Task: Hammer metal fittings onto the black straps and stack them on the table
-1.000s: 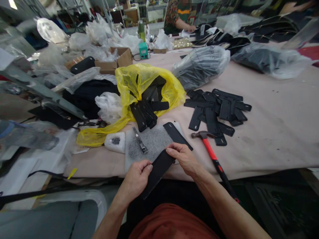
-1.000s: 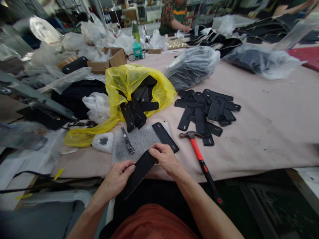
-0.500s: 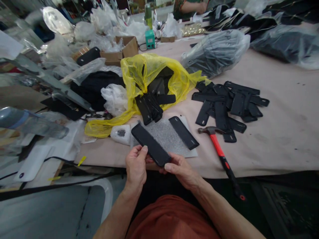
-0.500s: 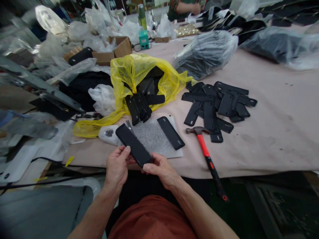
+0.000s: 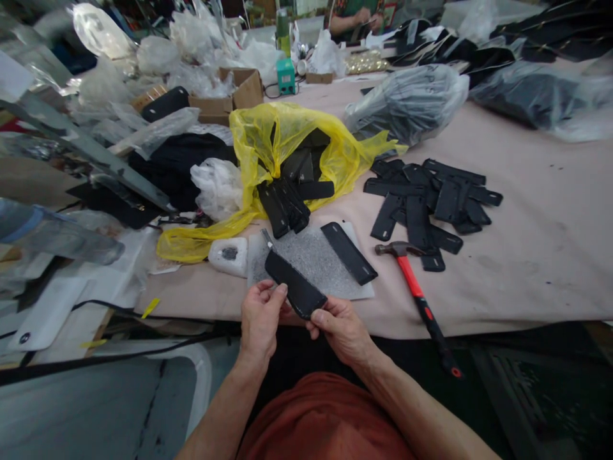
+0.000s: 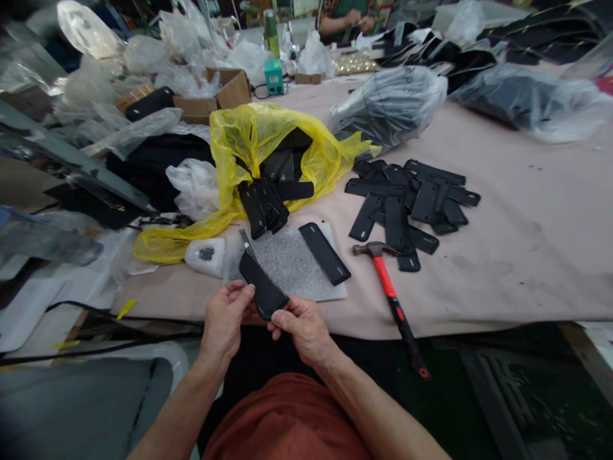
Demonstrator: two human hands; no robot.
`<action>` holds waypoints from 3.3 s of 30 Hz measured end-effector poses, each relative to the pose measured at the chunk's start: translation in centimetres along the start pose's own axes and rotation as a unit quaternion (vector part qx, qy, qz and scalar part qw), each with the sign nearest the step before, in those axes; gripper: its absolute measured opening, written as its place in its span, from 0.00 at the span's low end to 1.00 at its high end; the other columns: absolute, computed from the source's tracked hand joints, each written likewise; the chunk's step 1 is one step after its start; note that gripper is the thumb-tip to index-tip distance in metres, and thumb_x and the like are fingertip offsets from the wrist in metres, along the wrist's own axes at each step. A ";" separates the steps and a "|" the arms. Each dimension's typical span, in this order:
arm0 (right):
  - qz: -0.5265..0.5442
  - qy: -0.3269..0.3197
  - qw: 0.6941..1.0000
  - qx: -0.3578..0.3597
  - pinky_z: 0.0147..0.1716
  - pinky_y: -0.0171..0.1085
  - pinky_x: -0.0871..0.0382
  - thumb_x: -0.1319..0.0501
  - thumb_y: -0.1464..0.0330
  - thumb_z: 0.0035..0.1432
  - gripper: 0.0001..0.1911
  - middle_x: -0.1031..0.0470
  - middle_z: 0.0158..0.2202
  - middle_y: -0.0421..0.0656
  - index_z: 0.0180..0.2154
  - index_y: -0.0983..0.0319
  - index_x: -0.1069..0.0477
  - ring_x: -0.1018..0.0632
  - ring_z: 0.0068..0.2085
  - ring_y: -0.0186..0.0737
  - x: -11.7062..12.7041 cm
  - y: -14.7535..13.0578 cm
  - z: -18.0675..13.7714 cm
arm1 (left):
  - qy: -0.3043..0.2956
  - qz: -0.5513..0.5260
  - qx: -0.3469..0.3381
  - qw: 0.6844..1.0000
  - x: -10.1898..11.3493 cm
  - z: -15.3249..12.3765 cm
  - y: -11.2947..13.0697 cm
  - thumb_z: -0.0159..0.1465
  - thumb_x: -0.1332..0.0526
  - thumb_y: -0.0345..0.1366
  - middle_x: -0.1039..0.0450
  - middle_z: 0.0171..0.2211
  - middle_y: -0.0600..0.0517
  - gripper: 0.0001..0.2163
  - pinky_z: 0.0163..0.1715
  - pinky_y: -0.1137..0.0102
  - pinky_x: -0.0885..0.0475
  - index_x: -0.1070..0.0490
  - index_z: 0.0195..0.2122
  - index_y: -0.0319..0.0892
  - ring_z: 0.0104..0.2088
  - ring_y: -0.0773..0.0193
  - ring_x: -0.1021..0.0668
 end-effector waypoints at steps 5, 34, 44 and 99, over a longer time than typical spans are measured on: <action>0.000 -0.006 1.000 0.018 0.24 0.32 0.39 0.29 0.62 0.49 0.12 0.26 0.22 0.38 0.25 0.62 0.27 0.30 0.21 0.30 0.0 0.2 0.1 | 0.041 0.270 -0.261 0.926 0.6 -1.0 1.7 0.62 0.38 0.38 0.27 0.32 0.51 0.06 0.36 0.70 0.28 0.29 0.37 0.42 0.34 0.63 0.23; -0.298 -0.047 0.938 0.172 0.28 0.34 0.43 0.38 0.65 0.60 0.12 0.38 0.23 0.35 0.24 0.61 0.31 0.37 0.27 0.31 0.2 -2.4 0.3 | -0.159 0.399 -0.465 0.774 -0.9 -4.3 4.2 0.66 0.47 0.26 0.27 0.32 0.48 0.07 0.36 0.70 0.29 0.30 0.35 0.39 0.34 0.63 0.24; -0.087 0.028 0.992 0.084 0.25 0.32 0.41 0.34 0.60 0.55 0.12 0.31 0.22 0.37 0.27 0.61 0.28 0.33 0.24 0.31 2.4 -0.8 -0.3 | 0.166 0.427 -0.326 0.827 5.3 2.6 5.0 0.62 0.45 0.32 0.27 0.27 0.50 0.05 0.32 0.68 0.28 0.31 0.34 0.41 0.30 0.59 0.22; -0.045 0.038 0.998 -0.004 0.26 0.31 0.40 0.31 0.55 0.51 0.17 0.26 0.22 0.38 0.30 0.62 0.28 0.30 0.22 0.30 -0.4 0.5 3.2 | 0.025 0.319 -0.260 0.911 2.0 -0.5 2.5 0.60 0.35 0.41 0.28 0.24 0.55 0.08 0.26 0.73 0.33 0.27 0.33 0.42 0.24 0.67 0.27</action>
Point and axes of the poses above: each hand's wrist, its own z-axis towards the middle knuckle, its own x-axis out of the back of the hand, y = z × x, the point moved 2 cm from there along z, towards the middle knuckle
